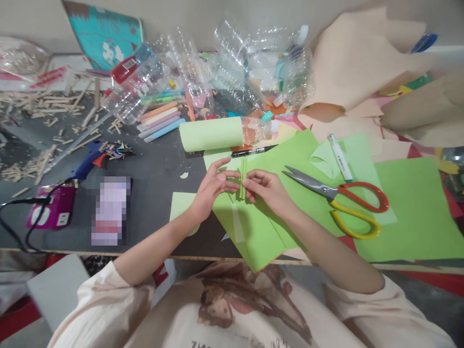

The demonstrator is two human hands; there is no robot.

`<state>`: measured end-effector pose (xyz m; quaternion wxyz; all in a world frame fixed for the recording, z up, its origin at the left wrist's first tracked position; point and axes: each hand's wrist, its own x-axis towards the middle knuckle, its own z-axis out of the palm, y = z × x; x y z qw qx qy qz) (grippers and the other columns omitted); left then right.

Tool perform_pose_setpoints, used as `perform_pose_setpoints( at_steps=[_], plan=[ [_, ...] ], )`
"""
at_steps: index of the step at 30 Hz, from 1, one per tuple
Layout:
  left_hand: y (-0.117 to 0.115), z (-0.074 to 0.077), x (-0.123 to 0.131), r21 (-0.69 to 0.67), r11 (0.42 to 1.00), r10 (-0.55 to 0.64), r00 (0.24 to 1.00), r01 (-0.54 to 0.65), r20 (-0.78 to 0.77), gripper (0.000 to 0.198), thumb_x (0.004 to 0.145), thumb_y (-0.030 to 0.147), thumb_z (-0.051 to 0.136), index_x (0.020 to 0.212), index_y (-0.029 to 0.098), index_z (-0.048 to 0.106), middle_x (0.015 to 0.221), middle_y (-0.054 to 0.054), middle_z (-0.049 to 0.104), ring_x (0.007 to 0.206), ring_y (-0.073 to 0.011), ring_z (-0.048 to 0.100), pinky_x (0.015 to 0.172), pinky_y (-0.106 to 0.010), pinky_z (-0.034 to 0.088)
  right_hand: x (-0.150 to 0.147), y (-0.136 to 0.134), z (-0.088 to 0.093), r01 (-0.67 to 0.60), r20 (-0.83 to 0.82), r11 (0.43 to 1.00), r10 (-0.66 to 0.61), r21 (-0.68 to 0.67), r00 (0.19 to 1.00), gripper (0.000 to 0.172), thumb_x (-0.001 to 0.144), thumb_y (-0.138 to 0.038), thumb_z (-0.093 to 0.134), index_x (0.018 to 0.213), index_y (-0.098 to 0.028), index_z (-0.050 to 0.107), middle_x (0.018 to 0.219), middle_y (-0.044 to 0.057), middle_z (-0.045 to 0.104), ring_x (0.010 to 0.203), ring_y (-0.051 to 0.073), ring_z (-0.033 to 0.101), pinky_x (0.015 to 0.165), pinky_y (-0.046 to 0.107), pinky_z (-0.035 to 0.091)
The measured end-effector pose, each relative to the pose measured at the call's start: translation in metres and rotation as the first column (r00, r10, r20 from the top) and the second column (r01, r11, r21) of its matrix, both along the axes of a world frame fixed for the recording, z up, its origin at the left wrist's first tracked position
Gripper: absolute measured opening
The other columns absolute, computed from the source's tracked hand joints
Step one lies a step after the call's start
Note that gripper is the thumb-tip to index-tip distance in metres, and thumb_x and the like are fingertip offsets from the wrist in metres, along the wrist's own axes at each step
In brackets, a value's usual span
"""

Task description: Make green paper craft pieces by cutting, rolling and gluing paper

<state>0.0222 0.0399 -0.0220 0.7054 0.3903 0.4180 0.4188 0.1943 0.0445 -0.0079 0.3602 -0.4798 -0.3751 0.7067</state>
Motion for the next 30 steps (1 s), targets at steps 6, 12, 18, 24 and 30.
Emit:
perform_pose_setpoints(
  at_steps=[6,12,18,24,30],
  plan=[
    [0.002,-0.002,-0.001,0.018,1.0,-0.006,1.0,0.006,0.015,0.055,0.079,0.052,0.063,0.123,0.024,0.046,0.107,-0.005,0.068,0.076,-0.0163,0.068,0.075,-0.031,0.051,0.0,-0.001,0.0,-0.006,-0.002,1.0,0.006,0.004,1.0,0.044,0.059,-0.053,0.081,0.073,-0.016,0.063,0.047,-0.005,0.059,0.038,0.007,0.048,0.041,0.022,0.04],
    [0.002,0.001,0.001,0.035,0.999,-0.004,1.0,0.004,-0.013,0.041,0.081,0.049,0.063,0.111,0.022,0.056,0.101,-0.005,0.069,0.077,-0.0154,0.067,0.075,-0.03,0.051,0.002,0.002,-0.003,0.04,-0.116,0.999,-0.038,0.008,0.993,0.038,0.06,-0.048,0.082,0.069,-0.018,0.062,0.045,-0.006,0.058,0.036,0.006,0.047,0.039,0.021,0.041],
    [-0.001,0.007,0.005,0.179,0.976,-0.062,0.953,0.12,-0.296,0.025,0.08,0.042,0.065,0.085,0.018,0.06,0.078,-0.002,0.063,0.071,-0.0127,0.059,0.069,-0.026,0.048,-0.001,0.0,-0.003,0.097,-0.213,0.995,-0.102,-0.031,0.972,0.034,0.06,-0.043,0.083,0.066,-0.019,0.06,0.045,-0.007,0.061,0.035,0.007,0.051,0.039,0.02,0.046],
    [-0.004,0.008,0.007,0.241,0.949,-0.083,0.9,0.202,-0.429,0.017,0.075,0.03,0.068,0.082,0.019,0.056,0.072,0.001,0.057,0.062,-0.0093,0.051,0.059,-0.022,0.045,-0.002,-0.002,-0.004,0.088,-0.264,0.995,-0.096,-0.042,0.96,0.033,0.062,-0.041,0.084,0.068,-0.019,0.059,0.048,-0.006,0.065,0.038,0.008,0.057,0.042,0.02,0.05],
    [-0.005,0.005,0.008,0.343,0.924,0.015,0.881,0.168,-0.472,0.009,0.075,0.023,0.062,0.081,0.019,0.056,0.07,0.002,0.058,0.061,-0.0086,0.054,0.057,-0.02,0.047,-0.001,-0.001,-0.005,0.095,-0.26,0.995,-0.094,-0.011,0.961,0.035,0.063,-0.043,0.083,0.068,-0.019,0.057,0.051,-0.006,0.066,0.039,0.008,0.059,0.043,0.019,0.052]
  ],
)
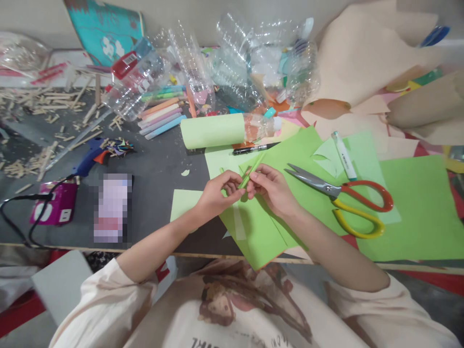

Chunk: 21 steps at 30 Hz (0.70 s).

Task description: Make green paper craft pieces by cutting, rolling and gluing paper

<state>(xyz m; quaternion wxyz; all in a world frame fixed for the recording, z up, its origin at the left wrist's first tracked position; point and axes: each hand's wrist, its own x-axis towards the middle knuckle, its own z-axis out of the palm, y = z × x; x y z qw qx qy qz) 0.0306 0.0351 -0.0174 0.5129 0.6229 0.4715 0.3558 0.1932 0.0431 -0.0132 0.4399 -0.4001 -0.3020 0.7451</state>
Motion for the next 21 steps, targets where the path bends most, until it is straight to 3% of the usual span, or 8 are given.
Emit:
perform_pose_setpoints(
  at_steps=[8,21],
  plan=[
    [-0.0016,-0.0012,-0.0012,0.175,0.984,0.043,0.995,-0.027,-0.089,0.003,0.076,0.018,0.059,0.078,0.019,0.058,0.07,0.001,0.062,0.06,-0.0081,0.055,0.058,-0.019,0.048,-0.0005,-0.0009,-0.0014,0.019,0.022,1.0,-0.019,0.024,1.0,0.036,0.063,-0.043,0.083,0.064,-0.019,0.056,0.052,-0.005,0.067,0.041,0.008,0.06,0.044,0.019,0.053],
    [-0.0019,-0.0015,-0.0029,0.306,0.952,0.079,0.98,-0.02,-0.184,0.004,0.077,0.016,0.059,0.078,0.019,0.061,0.072,0.001,0.068,0.061,-0.0084,0.06,0.058,-0.017,0.049,-0.0021,-0.0031,0.0002,0.067,-0.001,0.998,-0.067,0.003,0.998,0.034,0.058,-0.043,0.086,0.065,-0.018,0.062,0.052,-0.004,0.068,0.041,0.008,0.061,0.044,0.018,0.054]
  ],
)
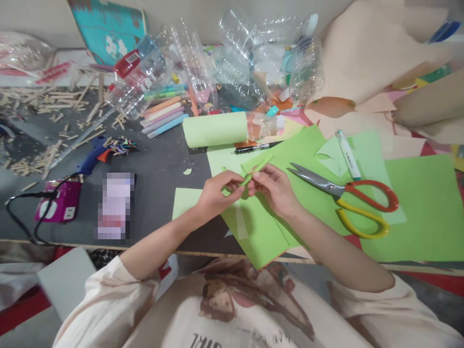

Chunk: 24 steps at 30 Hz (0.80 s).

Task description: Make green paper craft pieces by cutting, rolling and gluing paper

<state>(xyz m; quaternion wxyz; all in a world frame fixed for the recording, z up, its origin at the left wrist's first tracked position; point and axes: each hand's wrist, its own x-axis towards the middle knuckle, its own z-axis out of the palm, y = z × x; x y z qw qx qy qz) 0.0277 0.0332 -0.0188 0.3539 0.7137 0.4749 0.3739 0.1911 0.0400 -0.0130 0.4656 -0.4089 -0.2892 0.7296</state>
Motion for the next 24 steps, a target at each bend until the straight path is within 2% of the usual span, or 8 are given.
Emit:
perform_pose_setpoints(
  at_steps=[8,14,19,24],
  plan=[
    [0.0009,0.0028,-0.0014,0.06,0.998,0.007,1.0,-0.007,0.0,0.008,0.082,0.022,0.06,0.075,0.019,0.061,0.071,-0.001,0.07,0.061,-0.0095,0.062,0.058,-0.018,0.05,-0.0005,-0.0006,-0.0011,0.019,0.024,1.0,-0.019,0.014,1.0,0.035,0.06,-0.044,0.084,0.07,-0.02,0.062,0.051,-0.005,0.067,0.044,0.011,0.063,0.046,0.022,0.055],
    [0.0028,0.0049,-0.0037,0.024,0.999,0.041,0.999,-0.041,0.028,0.014,0.083,0.031,0.063,0.074,0.019,0.064,0.071,-0.002,0.071,0.06,-0.0106,0.063,0.058,-0.02,0.051,-0.0012,0.0002,0.0024,0.05,0.008,0.999,-0.05,-0.012,0.999,0.038,0.053,-0.045,0.087,0.071,-0.021,0.063,0.053,-0.005,0.07,0.043,0.011,0.063,0.049,0.023,0.058],
    [0.0041,0.0043,-0.0059,-0.005,0.999,0.052,0.998,-0.052,0.036,0.022,0.084,0.038,0.063,0.072,0.02,0.06,0.069,-0.001,0.067,0.06,-0.0107,0.061,0.06,-0.022,0.052,0.0002,0.0,0.0024,0.048,0.019,0.999,-0.048,0.006,0.999,0.037,0.056,-0.045,0.086,0.073,-0.022,0.063,0.056,-0.004,0.072,0.046,0.013,0.066,0.052,0.026,0.059],
    [0.0035,-0.0008,-0.007,0.01,0.999,0.035,0.986,-0.037,0.163,0.021,0.08,0.032,0.067,0.092,0.021,0.054,0.089,-0.003,0.065,0.072,-0.0111,0.064,0.069,-0.024,0.054,0.0006,-0.0012,-0.0003,-0.013,-0.004,0.998,0.013,0.063,1.0,0.031,0.063,-0.041,0.084,0.076,-0.021,0.065,0.058,-0.002,0.072,0.051,0.013,0.068,0.058,0.027,0.061]
  ],
)
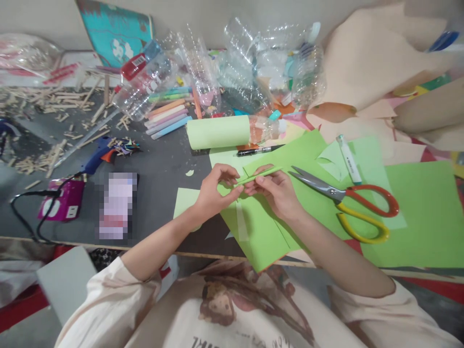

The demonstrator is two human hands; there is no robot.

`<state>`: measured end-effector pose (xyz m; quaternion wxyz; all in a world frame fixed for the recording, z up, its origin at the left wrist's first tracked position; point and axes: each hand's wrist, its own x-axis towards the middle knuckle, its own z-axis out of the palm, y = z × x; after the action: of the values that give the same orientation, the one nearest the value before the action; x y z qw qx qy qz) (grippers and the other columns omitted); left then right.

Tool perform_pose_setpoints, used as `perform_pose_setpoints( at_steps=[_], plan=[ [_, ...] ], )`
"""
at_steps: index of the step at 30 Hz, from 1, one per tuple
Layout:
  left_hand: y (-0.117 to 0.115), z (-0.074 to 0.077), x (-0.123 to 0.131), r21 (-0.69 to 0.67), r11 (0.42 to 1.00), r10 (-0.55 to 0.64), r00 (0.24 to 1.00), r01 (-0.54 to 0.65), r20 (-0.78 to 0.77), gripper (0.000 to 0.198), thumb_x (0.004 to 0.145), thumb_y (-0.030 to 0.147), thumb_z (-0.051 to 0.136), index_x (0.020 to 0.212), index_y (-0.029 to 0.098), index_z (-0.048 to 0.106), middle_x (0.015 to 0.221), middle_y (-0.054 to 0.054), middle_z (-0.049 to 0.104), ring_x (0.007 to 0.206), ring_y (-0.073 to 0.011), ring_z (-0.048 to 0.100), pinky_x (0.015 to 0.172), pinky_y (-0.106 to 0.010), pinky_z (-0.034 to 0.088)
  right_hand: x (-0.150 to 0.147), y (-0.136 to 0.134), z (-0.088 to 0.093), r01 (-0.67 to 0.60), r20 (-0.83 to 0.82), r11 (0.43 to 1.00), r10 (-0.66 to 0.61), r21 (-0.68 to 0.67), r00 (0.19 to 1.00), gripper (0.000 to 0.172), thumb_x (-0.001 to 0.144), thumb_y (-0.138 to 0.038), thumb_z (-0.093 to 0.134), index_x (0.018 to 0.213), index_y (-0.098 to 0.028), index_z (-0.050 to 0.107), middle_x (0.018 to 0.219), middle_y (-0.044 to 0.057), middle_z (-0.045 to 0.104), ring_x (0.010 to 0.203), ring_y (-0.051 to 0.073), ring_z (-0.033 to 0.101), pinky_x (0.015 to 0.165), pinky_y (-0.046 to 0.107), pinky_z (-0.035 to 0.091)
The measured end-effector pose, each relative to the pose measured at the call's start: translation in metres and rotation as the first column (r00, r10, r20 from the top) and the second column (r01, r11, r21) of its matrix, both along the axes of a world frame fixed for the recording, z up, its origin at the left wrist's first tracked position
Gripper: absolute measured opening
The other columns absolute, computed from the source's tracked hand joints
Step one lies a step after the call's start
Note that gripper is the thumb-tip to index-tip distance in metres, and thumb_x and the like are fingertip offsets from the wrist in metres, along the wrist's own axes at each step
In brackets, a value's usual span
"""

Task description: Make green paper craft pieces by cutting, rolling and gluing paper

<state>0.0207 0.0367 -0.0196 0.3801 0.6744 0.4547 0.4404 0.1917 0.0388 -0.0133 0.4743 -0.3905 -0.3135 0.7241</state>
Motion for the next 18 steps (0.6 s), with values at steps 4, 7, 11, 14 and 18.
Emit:
perform_pose_setpoints(
  at_steps=[4,7,11,14,18],
  plan=[
    [-0.0022,-0.0025,0.0003,0.069,0.994,-0.087,0.996,0.085,0.033,0.031,0.08,0.021,0.065,0.107,0.022,0.049,0.099,-0.005,0.066,0.09,-0.0136,0.067,0.08,-0.027,0.055,-0.0012,-0.0018,-0.0045,-0.015,0.022,1.0,0.015,0.004,1.0,0.03,0.065,-0.041,0.083,0.076,-0.02,0.066,0.058,-0.001,0.071,0.052,0.014,0.068,0.06,0.03,0.061],
    [-0.0034,-0.0028,0.0,0.11,0.988,-0.114,0.992,0.107,0.055,0.032,0.083,0.017,0.061,0.111,0.022,0.046,0.097,-0.005,0.068,0.09,-0.0128,0.068,0.079,-0.026,0.055,-0.0018,-0.0024,-0.0061,-0.017,0.023,1.0,0.017,0.005,1.0,0.03,0.064,-0.04,0.084,0.077,-0.019,0.067,0.061,0.001,0.073,0.055,0.015,0.07,0.062,0.03,0.062],
    [-0.0034,-0.0017,-0.0007,0.134,0.987,-0.095,0.995,0.09,0.034,0.034,0.084,0.018,0.061,0.113,0.022,0.044,0.094,-0.004,0.071,0.088,-0.0125,0.07,0.079,-0.025,0.055,-0.0018,-0.0023,-0.0051,-0.012,0.016,1.0,0.013,-0.009,1.0,0.029,0.062,-0.04,0.085,0.074,-0.019,0.069,0.063,0.001,0.074,0.055,0.015,0.07,0.061,0.03,0.062],
    [-0.0035,-0.0004,-0.001,0.151,0.986,-0.074,0.997,0.074,-0.007,0.032,0.084,0.02,0.061,0.112,0.022,0.045,0.091,-0.003,0.073,0.087,-0.0131,0.071,0.08,-0.027,0.055,-0.0016,-0.002,-0.0041,-0.021,0.011,1.0,0.022,-0.015,1.0,0.028,0.062,-0.04,0.085,0.073,-0.019,0.07,0.061,0.001,0.074,0.053,0.014,0.069,0.061,0.03,0.062],
    [-0.0044,0.0004,-0.0014,0.163,0.986,-0.009,0.998,0.02,-0.065,0.029,0.085,0.024,0.062,0.11,0.022,0.047,0.087,-0.003,0.073,0.085,-0.0148,0.072,0.081,-0.03,0.055,-0.0016,-0.0013,-0.0026,-0.038,0.025,0.999,0.039,-0.024,0.999,0.029,0.061,-0.042,0.085,0.07,-0.019,0.07,0.058,0.001,0.073,0.052,0.015,0.069,0.06,0.032,0.062]
  ],
)
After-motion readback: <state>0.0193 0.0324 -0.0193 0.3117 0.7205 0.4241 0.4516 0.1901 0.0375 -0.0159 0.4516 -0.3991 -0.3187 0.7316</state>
